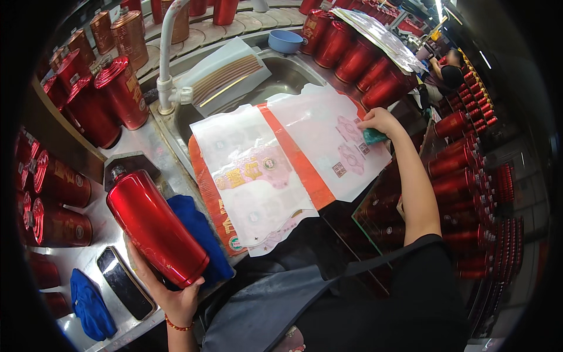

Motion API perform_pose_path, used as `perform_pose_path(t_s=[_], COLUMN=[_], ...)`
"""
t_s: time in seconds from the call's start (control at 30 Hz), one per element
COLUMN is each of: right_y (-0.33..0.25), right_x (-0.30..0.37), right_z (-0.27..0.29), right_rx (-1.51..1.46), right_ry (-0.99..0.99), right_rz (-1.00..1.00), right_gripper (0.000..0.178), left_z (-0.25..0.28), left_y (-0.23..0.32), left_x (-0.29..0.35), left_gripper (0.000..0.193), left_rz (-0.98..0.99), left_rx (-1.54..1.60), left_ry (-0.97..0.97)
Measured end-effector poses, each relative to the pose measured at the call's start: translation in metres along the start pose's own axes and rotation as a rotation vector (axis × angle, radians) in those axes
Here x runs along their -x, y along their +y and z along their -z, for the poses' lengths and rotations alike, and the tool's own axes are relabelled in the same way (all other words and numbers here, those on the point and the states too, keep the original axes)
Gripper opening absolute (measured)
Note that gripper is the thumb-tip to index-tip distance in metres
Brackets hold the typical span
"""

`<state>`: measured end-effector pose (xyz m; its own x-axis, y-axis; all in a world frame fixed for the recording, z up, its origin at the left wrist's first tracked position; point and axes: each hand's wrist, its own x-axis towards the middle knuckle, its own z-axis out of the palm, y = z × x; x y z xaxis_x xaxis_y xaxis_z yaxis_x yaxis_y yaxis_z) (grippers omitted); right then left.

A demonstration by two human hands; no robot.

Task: The person picks red cylindrical containers from a stainless steel workbench, applies a paper label to the side of each container, smooths it with a green plastic squeegee, and places the labeled container back on the bench. The person repeats this process for several containers in sequence.

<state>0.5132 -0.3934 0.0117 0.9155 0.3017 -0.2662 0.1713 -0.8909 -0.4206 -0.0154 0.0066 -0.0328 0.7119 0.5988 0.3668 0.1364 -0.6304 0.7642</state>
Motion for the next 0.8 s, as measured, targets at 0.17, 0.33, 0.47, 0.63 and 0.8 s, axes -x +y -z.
perform_pose_path(t_s=[0.17,0.33,0.47,0.63,0.8], right_y=[-0.013,-0.013,-0.013,-0.036,-0.116], right_x=[0.002,0.003,0.005,0.032,0.076], right_z=[0.005,0.006,0.000,-0.013,-0.018], right_rx=[-0.057,-0.129,-0.057,0.403,0.513], right_ry=[-0.060,-0.059,0.020,0.335,0.539], right_rz=[-0.122,-0.146,-0.016,0.107,0.247], right_gripper=[0.026,0.028,0.025,0.021,0.022], left_z=[0.001,0.000,0.001,0.000,0.004], left_y=[0.003,0.002,0.002,0.001,0.006], left_x=[-0.001,-0.001,-0.001,-0.001,0.004], left_gripper=[0.131,0.138,0.139,0.139,0.140], left_rz=[0.003,0.007,0.009,-0.005,0.045], left_rx=[0.024,0.062,0.058,0.049,0.010], left_ry=[-0.008,-0.015,-0.026,-0.029,-0.053])
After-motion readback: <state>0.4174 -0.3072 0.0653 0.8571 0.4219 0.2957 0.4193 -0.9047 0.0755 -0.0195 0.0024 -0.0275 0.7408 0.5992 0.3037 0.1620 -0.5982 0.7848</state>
